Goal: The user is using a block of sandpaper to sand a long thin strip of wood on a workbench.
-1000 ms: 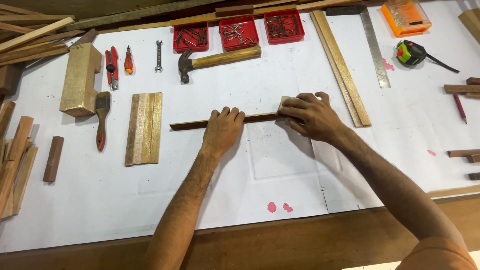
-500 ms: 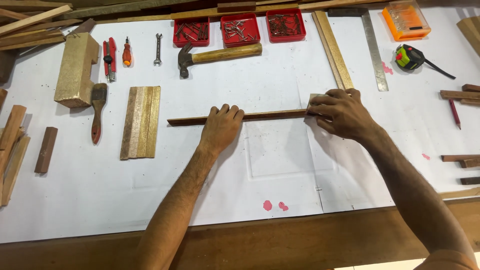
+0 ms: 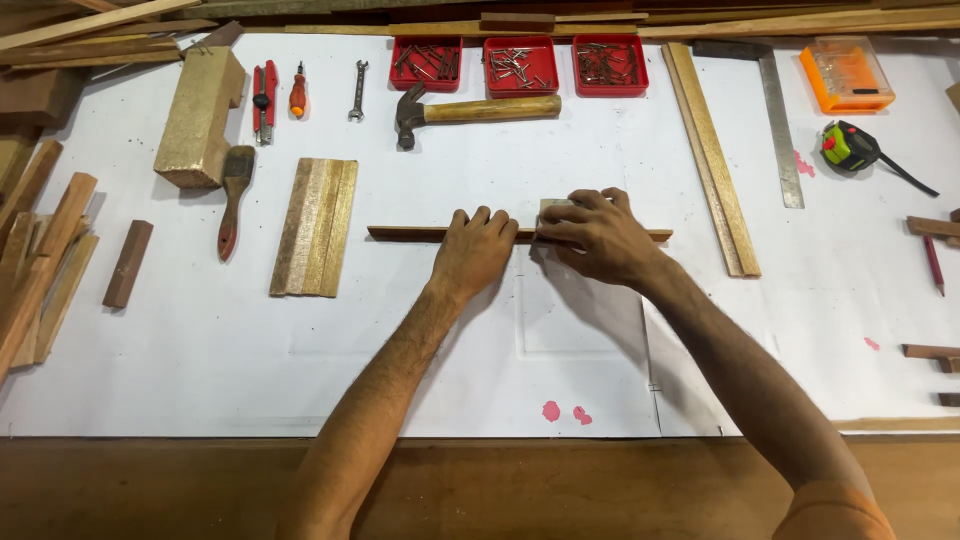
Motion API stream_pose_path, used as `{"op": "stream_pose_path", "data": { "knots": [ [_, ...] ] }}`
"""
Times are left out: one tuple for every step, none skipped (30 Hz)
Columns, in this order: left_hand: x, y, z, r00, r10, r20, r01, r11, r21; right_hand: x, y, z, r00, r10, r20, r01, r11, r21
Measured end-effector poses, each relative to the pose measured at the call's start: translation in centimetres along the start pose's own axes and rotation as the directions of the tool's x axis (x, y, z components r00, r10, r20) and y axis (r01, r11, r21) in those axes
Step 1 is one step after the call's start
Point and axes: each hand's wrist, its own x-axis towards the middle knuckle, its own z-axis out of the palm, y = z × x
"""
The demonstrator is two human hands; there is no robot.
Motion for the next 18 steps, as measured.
{"op": "stream_pose_path", "data": {
  "knots": [
    [-0.1,0.0,-0.3,1.0,-0.007,-0.001,0.007,1.0,0.002,0.4,-0.3,0.2,1.0,-0.008,0.001,0.008,1.0,0.0],
    [-0.2,0.0,-0.6,1.0,-0.018,0.022,0.019,1.0,-0.015,0.8,-0.7,0.5,1.0,-0.021,0.0,0.021,1.0,-0.002],
    [-0.3,-0.2,-0.9,0.999,-0.028,0.044,0.03,0.999,-0.03,1.3,-1.0,0.7,0.999,-0.034,-0.003,0.034,0.999,-0.003],
    [-0.5,-0.5,-1.3,0.998,-0.035,0.043,0.036,0.999,-0.026,1.6,-1.4,0.5,0.999,-0.042,-0.004,0.042,0.999,-0.003],
    [-0.7,-0.8,-1.6,0.998,-0.055,0.032,0.056,0.996,-0.063,1.8,-1.8,0.4,0.999,-0.038,0.0,0.038,0.999,-0.005],
    [-1.1,-1.1,-1.9,0.997,-0.075,0.022,0.076,0.992,-0.1,2.0,-2.2,0.4,0.999,-0.035,0.003,0.035,0.999,-0.008],
    [-1.6,-2.3,-2.3,0.996,-0.083,0.022,0.085,0.992,-0.096,2.0,-2.1,0.4,0.999,-0.044,0.003,0.044,0.999,-0.007],
    [-2.2,-3.5,-2.6,0.996,-0.094,0.008,0.095,0.992,-0.088,2.0,-2.1,0.4,0.999,-0.045,0.007,0.045,0.999,-0.002],
    [-3.0,-4.7,-3.0,0.994,-0.106,-0.004,0.106,0.991,-0.078,2.1,-2.1,0.5,0.999,-0.047,0.011,0.047,0.999,0.004],
    [-3.9,-5.9,-3.7,0.993,-0.116,-0.002,0.115,0.991,-0.072,2.1,-2.1,0.4,0.998,-0.058,0.01,0.057,0.998,0.008],
    [-4.7,-7.2,-4.5,0.987,-0.159,0.002,0.159,0.983,-0.088,2.1,-2.2,0.3,0.998,-0.054,0.008,0.054,0.999,0.007],
    [-5.7,-8.5,-5.2,0.979,-0.203,0.007,0.203,0.974,-0.104,2.0,-2.3,0.1,0.999,-0.051,0.005,0.051,0.999,0.007],
    [-6.2,-9.1,-5.8,0.977,-0.212,0.007,0.211,0.972,-0.099,2.3,-2.5,0.1,0.998,-0.061,0.005,0.061,0.998,0.01],
    [-6.9,-9.7,-6.4,0.958,-0.278,0.07,0.284,0.953,-0.105,2.6,-2.7,0.0,0.998,-0.066,0.019,0.066,0.998,0.017],
    [-7.5,-10.2,-6.9,0.931,-0.34,0.134,0.355,0.928,-0.109,2.8,-2.9,0.0,0.997,-0.071,0.035,0.07,0.997,0.024],
    [-7.7,-10.5,-6.7,0.927,-0.349,0.136,0.364,0.926,-0.105,3.3,-3.2,0.2,0.996,-0.08,0.036,0.079,0.997,0.028],
    [-8.0,-10.8,-6.4,0.912,-0.381,0.151,0.403,0.9,-0.166,3.7,-3.6,0.4,0.995,-0.086,0.04,0.086,0.996,0.013],
    [-8.3,-11.1,-6.1,0.896,-0.411,0.167,0.441,0.869,-0.225,4.2,-3.9,0.6,0.995,-0.093,0.043,0.093,0.996,-0.001]
  ]
}}
